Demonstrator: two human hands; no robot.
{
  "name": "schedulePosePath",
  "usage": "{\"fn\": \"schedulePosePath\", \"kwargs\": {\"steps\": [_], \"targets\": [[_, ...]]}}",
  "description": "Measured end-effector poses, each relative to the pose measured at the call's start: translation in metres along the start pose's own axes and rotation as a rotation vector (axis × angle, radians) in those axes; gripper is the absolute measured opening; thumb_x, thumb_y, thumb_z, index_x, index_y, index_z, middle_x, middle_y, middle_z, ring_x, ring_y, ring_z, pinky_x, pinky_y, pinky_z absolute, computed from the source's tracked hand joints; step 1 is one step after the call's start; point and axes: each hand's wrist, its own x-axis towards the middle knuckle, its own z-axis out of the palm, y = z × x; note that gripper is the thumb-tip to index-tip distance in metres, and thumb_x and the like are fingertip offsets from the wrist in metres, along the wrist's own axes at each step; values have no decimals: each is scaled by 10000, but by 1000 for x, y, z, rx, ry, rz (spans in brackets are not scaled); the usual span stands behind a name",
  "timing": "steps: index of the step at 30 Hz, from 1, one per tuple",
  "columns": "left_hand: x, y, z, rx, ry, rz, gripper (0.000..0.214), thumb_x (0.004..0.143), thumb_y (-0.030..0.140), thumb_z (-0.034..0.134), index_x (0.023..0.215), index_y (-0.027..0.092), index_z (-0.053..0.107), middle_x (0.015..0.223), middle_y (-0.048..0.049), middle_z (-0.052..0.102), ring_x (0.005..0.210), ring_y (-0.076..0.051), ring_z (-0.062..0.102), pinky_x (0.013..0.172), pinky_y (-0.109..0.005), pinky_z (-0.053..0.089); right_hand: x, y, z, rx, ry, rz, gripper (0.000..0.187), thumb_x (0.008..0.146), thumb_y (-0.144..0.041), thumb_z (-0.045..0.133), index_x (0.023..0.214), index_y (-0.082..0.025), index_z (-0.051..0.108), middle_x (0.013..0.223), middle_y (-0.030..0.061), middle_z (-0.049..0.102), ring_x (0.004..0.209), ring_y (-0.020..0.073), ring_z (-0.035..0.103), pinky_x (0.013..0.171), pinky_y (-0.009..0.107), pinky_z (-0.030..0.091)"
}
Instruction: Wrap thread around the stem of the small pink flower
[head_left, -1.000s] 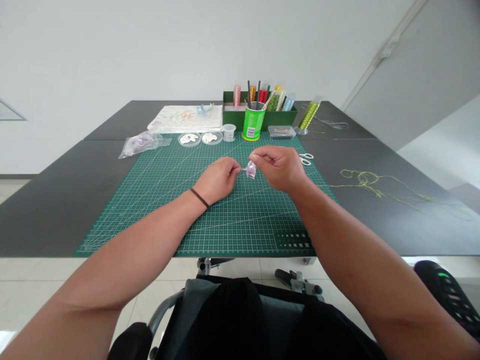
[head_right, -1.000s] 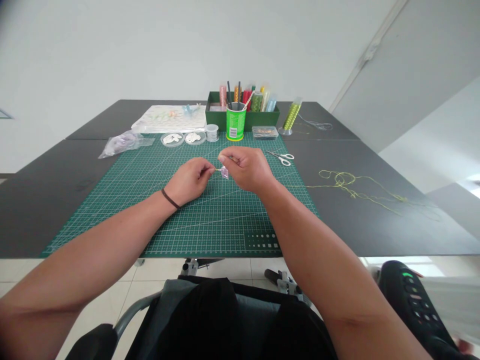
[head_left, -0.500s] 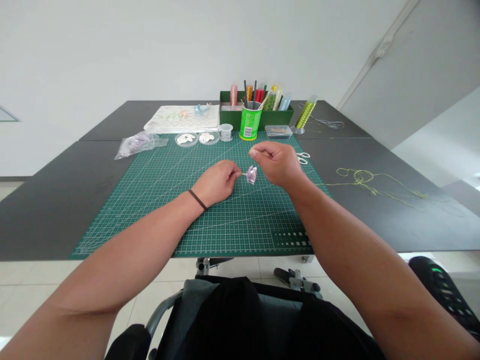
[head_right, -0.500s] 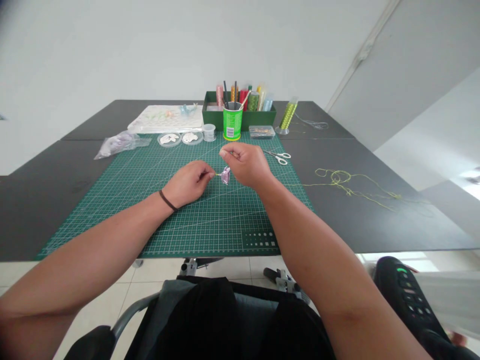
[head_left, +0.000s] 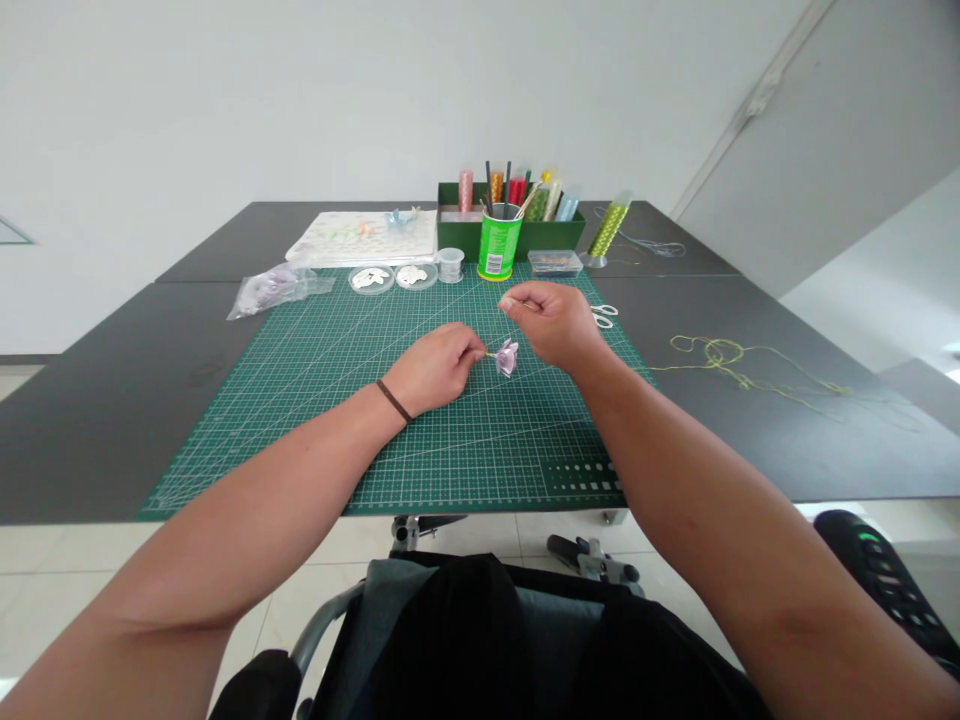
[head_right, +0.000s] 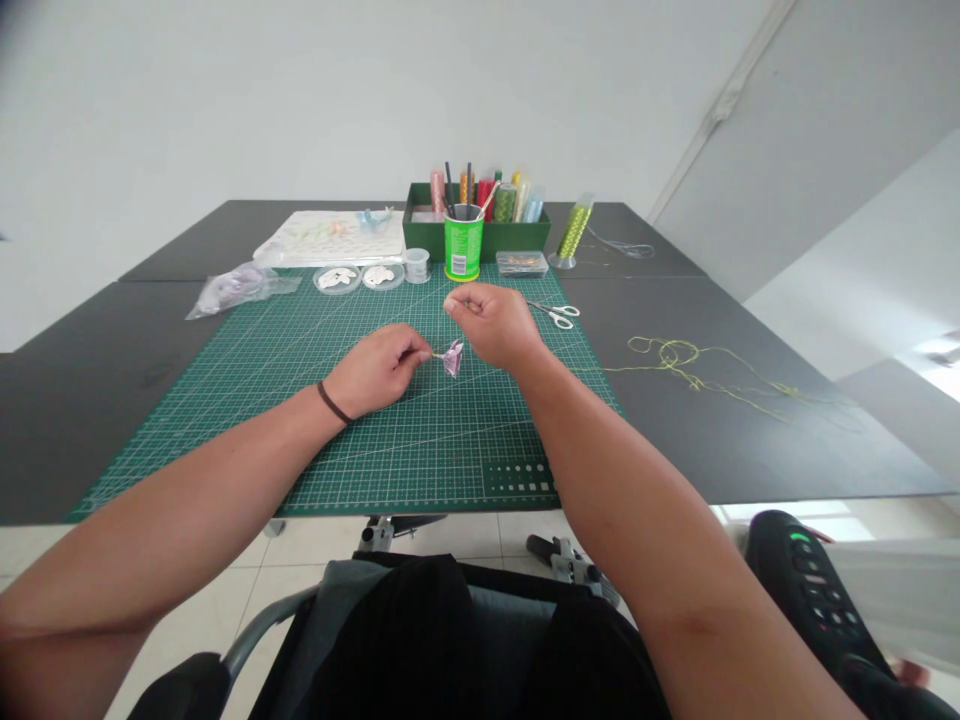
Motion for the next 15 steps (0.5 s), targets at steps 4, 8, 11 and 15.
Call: {"fn": "schedulePosePath", "kwargs": {"steps": [4, 8, 11, 15], "targets": [[-1, 1, -1, -8, 11, 21, 111, 890, 124, 516, 805, 166, 574, 809, -33, 631, 837, -171, 598, 797, -334, 499, 2, 4, 1, 20, -10, 34, 222, 834, -333, 559, 767, -156, 674, 601, -23, 525, 595, 107, 424, 602, 270, 338], [-1, 1, -1, -12, 39, 55, 116, 903, 138, 511, 805, 164, 568, 797, -32, 626, 821, -169, 593, 785, -332, 493, 4, 9, 2, 21, -40, 82, 235, 825, -348, 570, 763, -150, 681, 624, -9, 553, 611, 114, 449, 611, 280, 355], [-1, 1, -2, -20, 42, 69, 118, 905, 143, 511, 801, 167, 560, 797, -29, 627, 810, -165, 588, 774, -326, 489, 6, 13, 3, 29, -79, 114, 241, 813, -357, 584, 759, -148, 689, 646, 4, 585, 633, 125, 481, 628, 289, 373], [-1, 2, -3, -29, 65, 92, 111, 909, 148, 509, 811, 169, 556, 800, -28, 627, 805, -162, 587, 769, -323, 485, 7, 17, 5, 82, -134, 137, 223, 793, -347, 597, 764, -151, 701, 729, 27, 656, 687, 141, 536, 672, 302, 402]]}}
